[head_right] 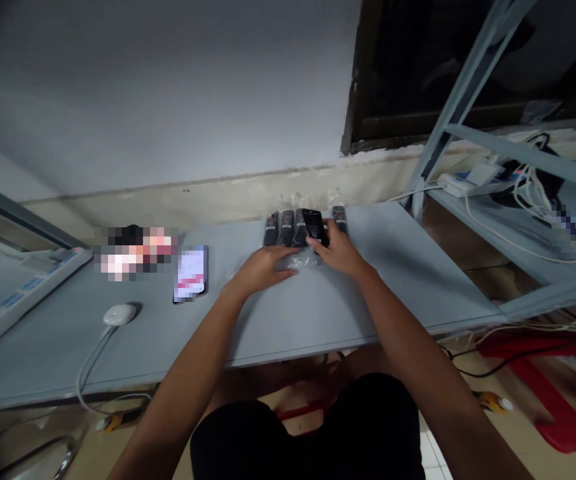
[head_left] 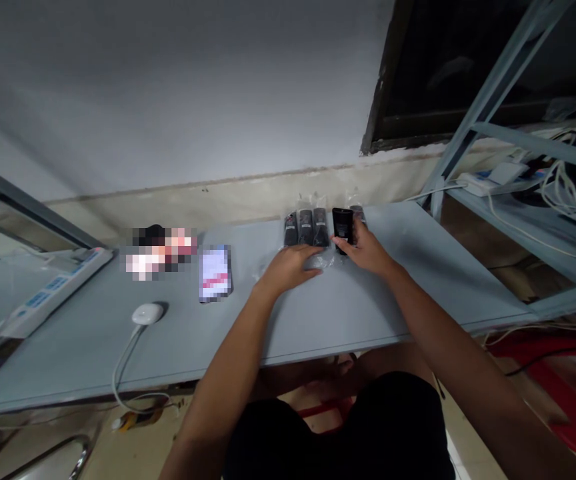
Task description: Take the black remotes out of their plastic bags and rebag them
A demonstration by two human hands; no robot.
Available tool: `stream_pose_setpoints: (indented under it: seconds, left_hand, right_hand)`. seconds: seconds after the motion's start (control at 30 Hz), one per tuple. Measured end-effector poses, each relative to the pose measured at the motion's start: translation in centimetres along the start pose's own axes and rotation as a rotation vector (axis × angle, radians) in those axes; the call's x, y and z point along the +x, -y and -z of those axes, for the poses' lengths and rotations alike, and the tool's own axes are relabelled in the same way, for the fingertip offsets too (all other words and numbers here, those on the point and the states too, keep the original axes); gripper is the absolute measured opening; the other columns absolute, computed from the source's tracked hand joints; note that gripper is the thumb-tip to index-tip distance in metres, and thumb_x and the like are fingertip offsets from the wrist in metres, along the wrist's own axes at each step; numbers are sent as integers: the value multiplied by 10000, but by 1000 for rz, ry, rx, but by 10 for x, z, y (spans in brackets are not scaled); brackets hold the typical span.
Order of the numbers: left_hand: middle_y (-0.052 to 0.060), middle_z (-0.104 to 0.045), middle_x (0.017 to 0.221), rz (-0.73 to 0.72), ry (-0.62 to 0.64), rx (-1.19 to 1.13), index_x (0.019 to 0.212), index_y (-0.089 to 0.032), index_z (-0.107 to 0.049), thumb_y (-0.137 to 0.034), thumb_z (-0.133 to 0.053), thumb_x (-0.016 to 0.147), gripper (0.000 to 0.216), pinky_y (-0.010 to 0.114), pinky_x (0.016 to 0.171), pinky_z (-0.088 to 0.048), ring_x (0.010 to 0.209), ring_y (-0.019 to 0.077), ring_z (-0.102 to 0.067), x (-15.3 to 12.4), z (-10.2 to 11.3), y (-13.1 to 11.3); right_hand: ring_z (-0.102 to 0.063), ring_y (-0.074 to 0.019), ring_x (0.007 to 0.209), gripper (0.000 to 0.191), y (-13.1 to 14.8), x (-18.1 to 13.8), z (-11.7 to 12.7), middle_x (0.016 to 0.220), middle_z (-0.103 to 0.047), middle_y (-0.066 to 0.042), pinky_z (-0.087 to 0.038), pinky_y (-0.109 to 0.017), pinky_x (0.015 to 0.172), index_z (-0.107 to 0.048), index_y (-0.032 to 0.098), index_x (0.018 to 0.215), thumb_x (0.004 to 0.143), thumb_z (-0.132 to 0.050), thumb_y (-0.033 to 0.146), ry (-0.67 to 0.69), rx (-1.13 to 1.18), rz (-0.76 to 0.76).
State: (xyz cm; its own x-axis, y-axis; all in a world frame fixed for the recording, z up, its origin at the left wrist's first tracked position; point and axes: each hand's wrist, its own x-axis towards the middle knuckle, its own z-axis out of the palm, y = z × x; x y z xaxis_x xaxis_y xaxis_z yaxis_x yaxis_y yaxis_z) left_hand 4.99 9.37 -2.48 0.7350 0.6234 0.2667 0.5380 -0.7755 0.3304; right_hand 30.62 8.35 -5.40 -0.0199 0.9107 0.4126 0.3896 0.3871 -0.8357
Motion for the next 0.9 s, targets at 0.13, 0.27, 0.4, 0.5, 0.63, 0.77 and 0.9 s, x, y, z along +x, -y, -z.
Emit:
stream_pose_setpoints:
  seconds: [0.13,0.27,0.4,0.5,0.63,0.77,0.9]
  left_hand:
    - [98,-744,1294,-39,-6,-8,1420,-246,-643,-364,-811,891,568,433,977,-587,1137,280,-726,-1,-3,4]
    - [101,-748,1271,-77,-18,-8,1417,-261,-650,-405,-821,879,582,474,1015,-569,1165,296,-709,0,-7,2]
    - [122,-737,1296,-108,-120,-77,1362,-236,-686,-530,-798,880,575,487,1053,-552,1197,300,-689,1,2,-7]
    - [104,-767,1238,-23,-322,-142,1245,-225,-738,-464,-635,1004,355,445,1043,-554,1175,261,-702,-2,28,-5]
    - [96,-793,1137,305,-516,-43,1148,-200,-769,-408,-572,1002,322,328,819,-585,990,223,-740,-19,94,39]
    - [85,-794,1063,603,-526,230,1124,-175,-775,-320,-630,946,271,346,911,-547,934,226,-722,-55,174,126]
    - [32,-729,777,882,-386,401,1019,-122,-762,-266,-759,820,246,374,901,-513,768,209,-619,-94,226,207]
  right_hand:
    - [-744,-287,1059,491,-17,3,-2,1152,-764,-107,-614,-462,945,-597,242,1258,869,-793,467,40,37,-75]
    - [-730,-281,1094,452,-30,6,-5,1175,-754,-94,-586,-479,1000,-623,237,1194,822,-809,415,43,77,-77]
    - [-733,-263,1004,352,-23,4,-5,1043,-760,-61,-592,-431,928,-646,227,1101,870,-755,468,60,70,-68]
    - [-719,-231,839,344,-7,1,-3,899,-733,-41,-584,-350,756,-648,224,1050,915,-696,536,15,39,-103]
    - [-630,-188,642,352,8,-1,0,757,-678,-20,-503,-309,614,-685,211,990,923,-666,556,-69,-37,-118]
    - [-603,-191,652,369,8,1,-3,747,-681,-18,-463,-311,624,-748,193,971,883,-705,549,-106,-119,-86]
    - [-629,-208,697,406,7,1,-6,774,-713,-21,-471,-313,647,-771,197,1052,859,-723,551,-105,-135,-93]
